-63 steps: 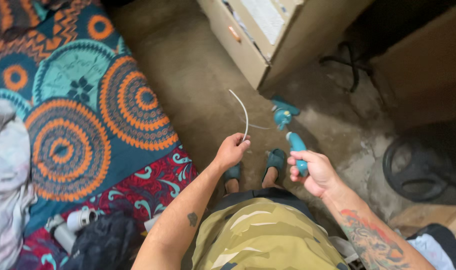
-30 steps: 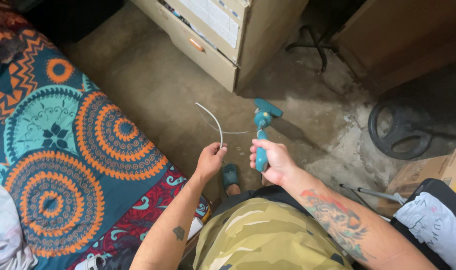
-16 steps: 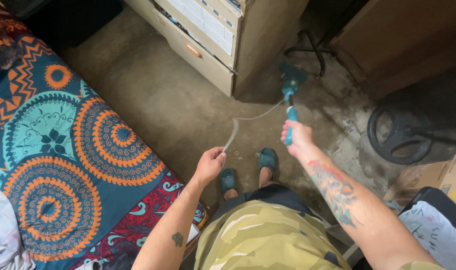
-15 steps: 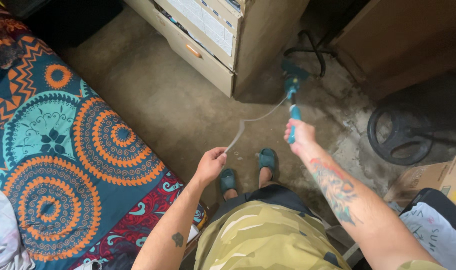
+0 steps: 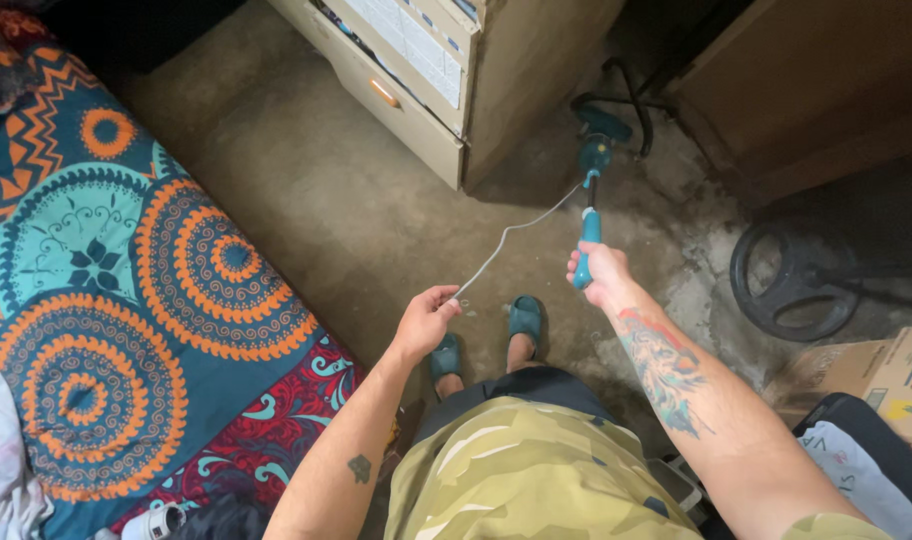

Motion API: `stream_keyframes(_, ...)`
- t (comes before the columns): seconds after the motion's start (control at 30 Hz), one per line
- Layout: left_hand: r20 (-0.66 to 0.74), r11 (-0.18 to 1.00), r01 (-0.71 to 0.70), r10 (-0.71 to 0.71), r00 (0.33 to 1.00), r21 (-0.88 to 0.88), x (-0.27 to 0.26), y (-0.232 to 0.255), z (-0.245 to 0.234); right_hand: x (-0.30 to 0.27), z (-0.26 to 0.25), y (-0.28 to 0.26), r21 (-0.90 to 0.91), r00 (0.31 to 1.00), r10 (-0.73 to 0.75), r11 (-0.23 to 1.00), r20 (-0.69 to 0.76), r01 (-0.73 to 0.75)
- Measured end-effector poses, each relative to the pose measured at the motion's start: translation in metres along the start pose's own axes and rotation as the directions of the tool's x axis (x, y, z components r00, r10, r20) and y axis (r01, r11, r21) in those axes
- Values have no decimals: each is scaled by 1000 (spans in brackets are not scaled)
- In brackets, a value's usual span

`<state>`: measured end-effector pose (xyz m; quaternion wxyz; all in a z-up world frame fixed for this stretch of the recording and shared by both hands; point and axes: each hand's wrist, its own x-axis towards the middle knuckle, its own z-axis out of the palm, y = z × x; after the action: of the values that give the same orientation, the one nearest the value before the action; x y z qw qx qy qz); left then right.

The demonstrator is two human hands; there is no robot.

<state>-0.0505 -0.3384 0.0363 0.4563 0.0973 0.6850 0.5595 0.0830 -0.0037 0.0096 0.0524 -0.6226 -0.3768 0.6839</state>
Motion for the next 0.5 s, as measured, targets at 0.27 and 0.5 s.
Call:
stream_keyframes(0.27,-49,999,11,-13,999,-49,-23,-27,-11,-62,15,13,-65,996,-23,997,81,29)
stream_keyframes(0.5,-69,1000,26,-26,997,1,-47,-45,-39,-176,50,25,48,971,-11,999,240,-1)
